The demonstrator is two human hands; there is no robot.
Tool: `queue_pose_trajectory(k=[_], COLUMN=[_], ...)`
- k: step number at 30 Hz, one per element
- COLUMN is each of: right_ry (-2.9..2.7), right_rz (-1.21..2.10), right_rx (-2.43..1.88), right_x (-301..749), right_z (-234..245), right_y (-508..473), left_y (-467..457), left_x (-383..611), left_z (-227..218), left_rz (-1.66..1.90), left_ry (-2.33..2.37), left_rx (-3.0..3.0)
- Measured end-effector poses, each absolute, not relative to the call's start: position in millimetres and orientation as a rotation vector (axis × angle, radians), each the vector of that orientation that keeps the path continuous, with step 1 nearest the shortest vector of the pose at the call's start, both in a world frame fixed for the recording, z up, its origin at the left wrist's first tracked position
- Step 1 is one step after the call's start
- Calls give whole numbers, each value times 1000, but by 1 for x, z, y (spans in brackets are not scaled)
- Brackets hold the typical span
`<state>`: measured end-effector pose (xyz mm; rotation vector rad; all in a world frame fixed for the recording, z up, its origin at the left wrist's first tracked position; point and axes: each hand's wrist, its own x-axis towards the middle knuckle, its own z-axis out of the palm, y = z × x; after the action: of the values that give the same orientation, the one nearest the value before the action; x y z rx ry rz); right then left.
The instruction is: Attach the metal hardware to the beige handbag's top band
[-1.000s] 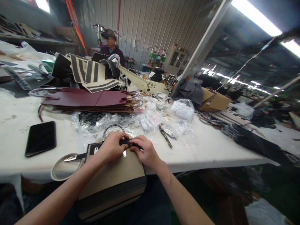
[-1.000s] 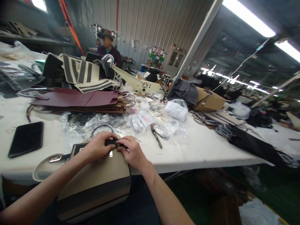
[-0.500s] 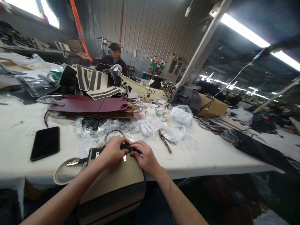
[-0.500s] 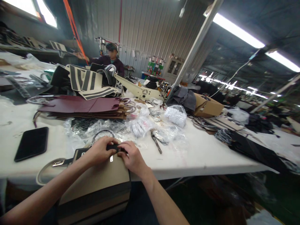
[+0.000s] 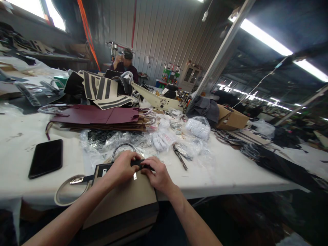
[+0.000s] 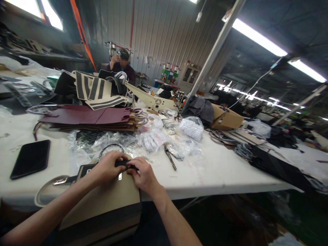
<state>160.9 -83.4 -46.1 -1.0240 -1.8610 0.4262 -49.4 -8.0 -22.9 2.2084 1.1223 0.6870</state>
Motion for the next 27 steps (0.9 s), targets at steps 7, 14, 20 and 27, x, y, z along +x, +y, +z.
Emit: queue_pose_trajectory(k=[7, 14, 20, 27], right_ry=[-1904, -1759, -1426, -1423], right_rz=[449, 570, -133, -80], right_rx=[-1049, -1156, -2038, -2225], right_x=[160, 186, 271, 306], right_z=[-39, -30, -25, -35], right_y=[-85, -75, -52, -26], left_y=[-5, -5, 0, 13], left_x=[-50, -51, -42, -37], left_z=[-26, -14, -8, -15], left_rz=[675, 604, 462, 368], left_ry=[1138, 1075, 1253, 1298], left_rx=[2215, 2148, 2133, 2138])
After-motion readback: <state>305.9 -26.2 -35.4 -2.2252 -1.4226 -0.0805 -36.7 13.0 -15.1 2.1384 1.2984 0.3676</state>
